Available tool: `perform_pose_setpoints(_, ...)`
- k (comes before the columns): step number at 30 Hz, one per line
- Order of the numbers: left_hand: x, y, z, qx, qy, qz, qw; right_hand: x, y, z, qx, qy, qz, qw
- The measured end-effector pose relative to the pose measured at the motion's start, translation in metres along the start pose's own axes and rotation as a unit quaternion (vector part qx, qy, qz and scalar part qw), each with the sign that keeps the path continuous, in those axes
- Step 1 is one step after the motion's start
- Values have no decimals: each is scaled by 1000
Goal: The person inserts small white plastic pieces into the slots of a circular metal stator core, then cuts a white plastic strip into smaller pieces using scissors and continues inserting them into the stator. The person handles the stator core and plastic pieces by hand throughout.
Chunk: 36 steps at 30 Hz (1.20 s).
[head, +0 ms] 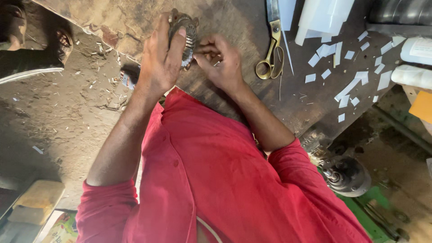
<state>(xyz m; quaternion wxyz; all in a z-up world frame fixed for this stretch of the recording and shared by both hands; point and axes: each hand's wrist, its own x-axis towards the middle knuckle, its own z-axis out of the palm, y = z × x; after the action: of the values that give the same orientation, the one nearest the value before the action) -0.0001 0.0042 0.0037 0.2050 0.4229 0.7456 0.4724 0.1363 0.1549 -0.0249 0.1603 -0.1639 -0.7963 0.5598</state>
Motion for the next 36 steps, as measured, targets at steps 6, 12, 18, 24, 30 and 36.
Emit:
perform_pose_setpoints(6,-1,25,-6,-205,-29,-160,965,17,-1,-36,-69,-48,-28,996)
perform_pose_setpoints(12,-23,37,13,-150,-19,-77,986,39,6,-110,-266,216,-72,936)
perform_pose_setpoints(18,-29,10,44,-43,44,29,998,46,23,-150,-408,192,-59,891)
perform_pose_setpoints(24,-9,20,28,-57,64,-12,996,59,70,-180,-428,135,-4,894)
perform_pose_setpoints(30,2,49,-10,-8,34,24,999,65,98,-209,-488,56,-11,871)
perform_pose_setpoints(36,12,62,-8,-120,11,-63,991,70,109,-219,-522,21,48,851)
